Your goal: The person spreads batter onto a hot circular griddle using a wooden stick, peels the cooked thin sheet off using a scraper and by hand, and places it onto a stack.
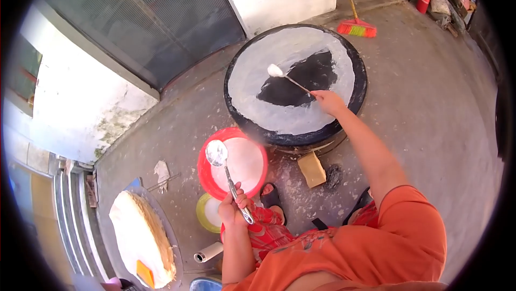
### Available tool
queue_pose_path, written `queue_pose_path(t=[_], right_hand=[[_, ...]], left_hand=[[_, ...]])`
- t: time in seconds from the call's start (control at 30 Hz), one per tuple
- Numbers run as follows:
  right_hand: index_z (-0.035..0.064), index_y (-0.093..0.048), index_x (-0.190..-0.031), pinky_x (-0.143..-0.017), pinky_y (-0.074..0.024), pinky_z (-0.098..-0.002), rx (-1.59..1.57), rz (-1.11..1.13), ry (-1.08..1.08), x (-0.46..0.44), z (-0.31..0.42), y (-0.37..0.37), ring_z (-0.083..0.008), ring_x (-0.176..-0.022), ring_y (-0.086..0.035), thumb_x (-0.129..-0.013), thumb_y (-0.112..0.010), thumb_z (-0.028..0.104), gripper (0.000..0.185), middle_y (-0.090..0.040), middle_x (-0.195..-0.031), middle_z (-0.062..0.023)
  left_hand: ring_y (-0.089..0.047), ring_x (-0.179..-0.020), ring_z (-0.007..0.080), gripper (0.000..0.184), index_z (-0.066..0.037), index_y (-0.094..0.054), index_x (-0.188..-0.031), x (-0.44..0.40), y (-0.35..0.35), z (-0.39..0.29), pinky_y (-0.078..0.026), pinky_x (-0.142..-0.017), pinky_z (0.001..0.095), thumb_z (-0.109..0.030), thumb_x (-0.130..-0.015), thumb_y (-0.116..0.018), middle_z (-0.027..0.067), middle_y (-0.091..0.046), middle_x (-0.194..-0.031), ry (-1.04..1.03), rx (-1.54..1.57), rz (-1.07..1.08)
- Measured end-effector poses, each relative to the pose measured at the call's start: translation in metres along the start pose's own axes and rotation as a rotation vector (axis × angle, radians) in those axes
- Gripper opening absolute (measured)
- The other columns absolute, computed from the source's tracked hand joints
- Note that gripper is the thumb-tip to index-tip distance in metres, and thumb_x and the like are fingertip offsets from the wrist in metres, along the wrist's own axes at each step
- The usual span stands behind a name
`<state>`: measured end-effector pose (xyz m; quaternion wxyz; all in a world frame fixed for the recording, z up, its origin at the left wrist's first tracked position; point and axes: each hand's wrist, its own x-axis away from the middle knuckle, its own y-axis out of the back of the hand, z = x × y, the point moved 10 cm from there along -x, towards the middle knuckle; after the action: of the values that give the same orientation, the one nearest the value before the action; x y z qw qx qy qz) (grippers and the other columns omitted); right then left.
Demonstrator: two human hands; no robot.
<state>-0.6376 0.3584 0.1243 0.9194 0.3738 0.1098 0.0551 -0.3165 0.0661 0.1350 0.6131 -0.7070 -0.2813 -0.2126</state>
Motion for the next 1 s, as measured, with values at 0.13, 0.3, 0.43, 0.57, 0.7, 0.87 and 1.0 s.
queue_pose_path(t=[0.13,0.3,0.43,0.57,0.7,0.87,1.0], right_hand=[[0.015,-0.062,-0.107,-0.07,-0.0462,-0.0305,-0.06,0.294,-0.164,0.013,0.007,0.018,-0.0204,-0.078,-0.061,-0.084,-0.048,0.016,0.027,-0.065,-0.09,-0.0112],[0.0214,-0.062,-0.107,-0.075,-0.0466,-0.0336,-0.119,0.173,-0.27,0.012,-0.024,-0.015,-0.0255,-0.088,-0.06,-0.083,-0.048,0.021,0.028,-0.064,-0.096,-0.0097],[0.0224,-0.064,-0.103,-0.074,-0.0471,-0.0347,0.077,0.309,-0.067,0.025,0.036,-0.005,-0.0271,-0.086,-0.06,-0.082,-0.049,0.022,0.026,-0.064,-0.093,-0.0091],[0.0238,-0.063,-0.104,-0.069,-0.0477,-0.0337,0.333,0.122,-0.041,0.042,0.057,0.064,-0.0253,-0.083,-0.06,-0.078,-0.051,0.019,0.029,-0.063,-0.088,-0.0068],[0.0151,-0.055,-0.113,-0.062,-0.0473,-0.0354,0.461,-0.137,0.22,0.089,0.106,0.012,-0.0251,-0.076,-0.058,-0.074,-0.052,0.012,0.039,-0.057,-0.081,-0.0059],[0.0115,-0.055,-0.11,-0.057,-0.0482,-0.0363,0.539,-0.061,0.34,0.111,0.125,-0.06,-0.0236,-0.071,-0.059,-0.078,-0.046,0.01,0.034,-0.056,-0.078,-0.0055],[0.012,-0.055,-0.111,-0.057,-0.0484,-0.0372,0.624,-0.068,0.124,0.081,0.086,-0.014,-0.0259,-0.068,-0.058,-0.075,-0.049,0.007,0.037,-0.056,-0.08,-0.0082]], left_hand=[[-0.038,-0.052,0.0114,0.03,0.007,-0.044,-0.109,0.003,0.001,-0.001,-0.035,-0.044,0.0227,-0.015,-0.092,-0.032,0.0071,-0.044,-0.075,0.0,0.004,-0.006],[-0.038,-0.052,0.0114,0.031,0.007,-0.044,-0.109,0.001,0.006,-0.004,-0.035,-0.044,0.0225,-0.016,-0.092,-0.031,0.0074,-0.045,-0.075,-0.012,-0.037,0.006],[-0.039,-0.053,0.0117,0.031,0.006,-0.045,-0.108,0.005,0.003,-0.001,-0.035,-0.044,0.0228,-0.016,-0.092,-0.031,0.0077,-0.045,-0.076,0.024,0.007,0.031],[-0.039,-0.053,0.0099,0.027,0.008,-0.045,-0.108,0.009,0.003,-0.004,-0.035,-0.044,0.0215,-0.01,-0.09,-0.036,0.0069,-0.046,-0.075,-0.017,-0.027,0.007],[-0.039,-0.053,0.0121,0.03,0.006,-0.044,-0.108,0.007,0.007,-0.005,-0.035,-0.044,0.0233,-0.016,-0.092,-0.031,0.0077,-0.045,-0.075,0.001,-0.018,0.031],[-0.04,-0.053,0.0124,0.03,0.005,-0.045,-0.108,0.012,0.003,0.0,-0.035,-0.044,0.0238,-0.016,-0.092,-0.032,0.0071,-0.045,-0.074,0.034,-0.002,0.016],[-0.039,-0.053,0.0118,0.03,0.005,-0.044,-0.108,0.014,0.006,0.005,-0.034,-0.044,0.0236,-0.017,-0.093,-0.032,0.0057,-0.044,-0.073,0.068,0.039,0.032]])
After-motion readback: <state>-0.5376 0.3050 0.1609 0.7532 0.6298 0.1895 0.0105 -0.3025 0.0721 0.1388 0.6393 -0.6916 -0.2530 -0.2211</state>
